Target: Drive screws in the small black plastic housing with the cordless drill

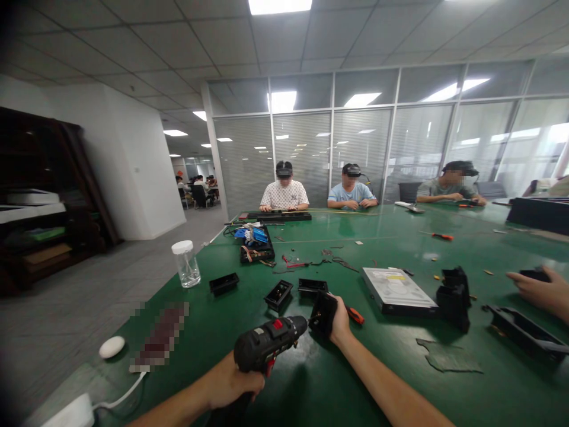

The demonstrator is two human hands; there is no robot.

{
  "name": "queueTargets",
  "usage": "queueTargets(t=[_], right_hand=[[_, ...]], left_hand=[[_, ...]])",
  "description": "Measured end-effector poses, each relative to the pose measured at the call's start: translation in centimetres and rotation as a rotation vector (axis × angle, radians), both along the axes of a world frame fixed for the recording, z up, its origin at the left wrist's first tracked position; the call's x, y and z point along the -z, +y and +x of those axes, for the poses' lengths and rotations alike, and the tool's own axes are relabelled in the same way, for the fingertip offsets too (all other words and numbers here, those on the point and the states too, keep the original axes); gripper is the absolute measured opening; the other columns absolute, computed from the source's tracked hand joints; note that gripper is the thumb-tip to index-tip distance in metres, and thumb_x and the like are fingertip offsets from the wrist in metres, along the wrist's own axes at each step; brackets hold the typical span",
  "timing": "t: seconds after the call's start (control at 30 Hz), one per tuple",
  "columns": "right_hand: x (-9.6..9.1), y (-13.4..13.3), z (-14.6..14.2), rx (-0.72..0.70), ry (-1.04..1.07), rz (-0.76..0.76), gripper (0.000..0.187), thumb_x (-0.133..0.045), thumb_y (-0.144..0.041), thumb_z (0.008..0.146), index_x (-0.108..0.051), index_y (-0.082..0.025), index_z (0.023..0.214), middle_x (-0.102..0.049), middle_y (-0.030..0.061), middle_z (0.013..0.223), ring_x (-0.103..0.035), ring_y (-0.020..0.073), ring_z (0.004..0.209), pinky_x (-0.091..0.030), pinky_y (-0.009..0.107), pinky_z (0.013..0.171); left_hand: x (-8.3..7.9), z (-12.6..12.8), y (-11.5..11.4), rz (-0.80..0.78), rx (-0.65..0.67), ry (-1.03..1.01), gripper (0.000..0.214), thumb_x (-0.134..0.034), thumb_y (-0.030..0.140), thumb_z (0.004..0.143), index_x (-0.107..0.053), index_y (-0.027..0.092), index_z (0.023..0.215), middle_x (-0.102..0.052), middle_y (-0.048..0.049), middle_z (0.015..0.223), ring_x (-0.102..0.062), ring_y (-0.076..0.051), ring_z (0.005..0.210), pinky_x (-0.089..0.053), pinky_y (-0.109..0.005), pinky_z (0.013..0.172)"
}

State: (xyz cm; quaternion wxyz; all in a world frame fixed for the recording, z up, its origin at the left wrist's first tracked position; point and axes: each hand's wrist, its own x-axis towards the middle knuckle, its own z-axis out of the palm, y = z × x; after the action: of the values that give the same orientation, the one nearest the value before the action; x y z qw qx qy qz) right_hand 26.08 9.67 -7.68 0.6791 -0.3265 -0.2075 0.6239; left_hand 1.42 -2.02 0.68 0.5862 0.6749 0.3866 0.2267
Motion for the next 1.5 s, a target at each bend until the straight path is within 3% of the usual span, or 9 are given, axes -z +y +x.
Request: queueTargets(t=[0.13, 0.43, 0.67, 1.5], right_hand=[[-0.2, -0.1, 0.0, -0.066, 0.046, -0.061, 0.021, -0.049, -0.04, 0.068, -0.053, -0.02, 0.062, -0.053, -0.0006, 0.047, -0.05, 0.0162, 0.041, -0.042, 0.03, 0.042], [-1.0, -0.5, -0.2, -0.052, 0.053, -0.078, 0.021, -0.048, -0.039, 0.067, -0.052, -0.02, 0.059, -0.053, -0.001, 0.045, -0.049, 0.0164, 0.039, -0.042, 0.031, 0.041], [-1.8, -1.0, -0.4, -0.044, 0.105, -0.108, 0.017, -0.05, -0.036, 0.066, -0.051, -0.021, 0.057, -0.052, -0.0018, 0.042, -0.049, 0.0168, 0.037, -0.041, 0.031, 0.039], [-1.6, -0.9, -0.3, -0.046, 0.108, -0.087, 0.016, -0.05, -0.035, 0.066, -0.05, -0.021, 0.057, -0.052, -0.0032, 0.043, -0.049, 0.0163, 0.037, -0.041, 0.031, 0.039]], left_hand=[[0.0, 0.0, 0.0, -0.013, -0.009, 0.01, 0.015, -0.048, 0.009, 0.057, -0.052, 0.014, 0.072, -0.045, 0.0035, 0.055, -0.043, -0.009, 0.05, -0.036, -0.021, 0.049], [0.8, -0.1, 0.3, -0.005, -0.007, -0.015, 0.016, -0.049, 0.009, 0.057, -0.051, 0.014, 0.072, -0.047, 0.0038, 0.057, -0.044, -0.008, 0.05, -0.037, -0.022, 0.05], [-0.1, 0.0, 0.0, -0.011, -0.018, 0.021, 0.016, -0.048, 0.008, 0.056, -0.052, 0.014, 0.07, -0.048, 0.0042, 0.055, -0.045, -0.009, 0.05, -0.037, -0.021, 0.05], [0.4, -0.1, 0.2, -0.003, -0.01, 0.01, 0.015, -0.048, 0.009, 0.056, -0.052, 0.014, 0.07, -0.046, 0.0039, 0.057, -0.044, -0.009, 0.051, -0.035, -0.021, 0.05]])
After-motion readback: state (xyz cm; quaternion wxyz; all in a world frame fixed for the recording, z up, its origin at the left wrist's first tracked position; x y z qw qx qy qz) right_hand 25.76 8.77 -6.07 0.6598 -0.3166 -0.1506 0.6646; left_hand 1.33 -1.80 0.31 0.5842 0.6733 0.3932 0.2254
